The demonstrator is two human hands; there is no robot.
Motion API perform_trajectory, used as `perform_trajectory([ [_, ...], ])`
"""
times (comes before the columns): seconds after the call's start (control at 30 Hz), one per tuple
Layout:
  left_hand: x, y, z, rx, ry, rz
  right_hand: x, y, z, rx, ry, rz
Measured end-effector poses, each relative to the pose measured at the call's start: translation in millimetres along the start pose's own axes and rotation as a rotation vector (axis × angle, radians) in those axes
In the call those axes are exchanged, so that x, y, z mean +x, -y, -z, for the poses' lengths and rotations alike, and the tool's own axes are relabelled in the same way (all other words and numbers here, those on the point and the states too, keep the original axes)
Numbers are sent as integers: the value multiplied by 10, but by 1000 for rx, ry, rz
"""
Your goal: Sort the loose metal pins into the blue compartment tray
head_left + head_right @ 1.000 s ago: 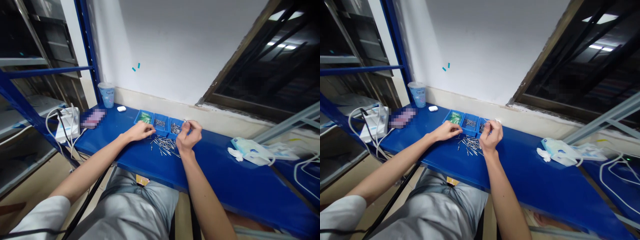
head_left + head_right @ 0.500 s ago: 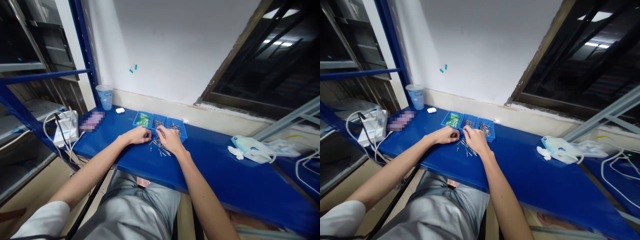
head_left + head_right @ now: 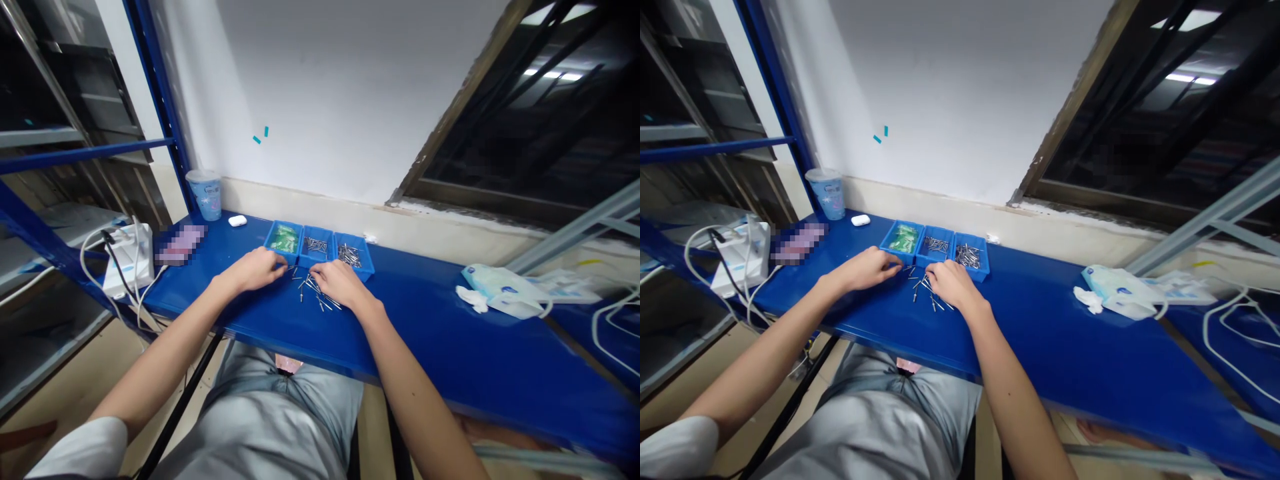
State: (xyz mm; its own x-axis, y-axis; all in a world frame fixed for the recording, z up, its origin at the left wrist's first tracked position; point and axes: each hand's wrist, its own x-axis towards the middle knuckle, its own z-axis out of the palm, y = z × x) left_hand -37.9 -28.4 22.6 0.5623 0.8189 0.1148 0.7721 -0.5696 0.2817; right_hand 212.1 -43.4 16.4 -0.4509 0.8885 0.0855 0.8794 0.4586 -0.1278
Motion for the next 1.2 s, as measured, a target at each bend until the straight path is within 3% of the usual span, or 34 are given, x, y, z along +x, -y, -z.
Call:
perform_trajectory([
  [0.1,-81,-20,-98,84,66,111,-44,-38,40,28,22,-53],
  [0.27,-61,-92,-206,167,137,168,-129,-104,58,61,61,-132],
  [0.73,-15,-110,-288,87,77,102,-88,-119,-96,83,64,-116],
  [0.93,-32,-162,-253,47,88,50,-132,-201,70,240,-29,-72],
  [1.1,-2,-198,-242,131,145,19,-451,-406,317,292,-94,-247],
  [1.2,16,-225,-264,85,138,-68,-774,-517,278,292,-34,-378],
])
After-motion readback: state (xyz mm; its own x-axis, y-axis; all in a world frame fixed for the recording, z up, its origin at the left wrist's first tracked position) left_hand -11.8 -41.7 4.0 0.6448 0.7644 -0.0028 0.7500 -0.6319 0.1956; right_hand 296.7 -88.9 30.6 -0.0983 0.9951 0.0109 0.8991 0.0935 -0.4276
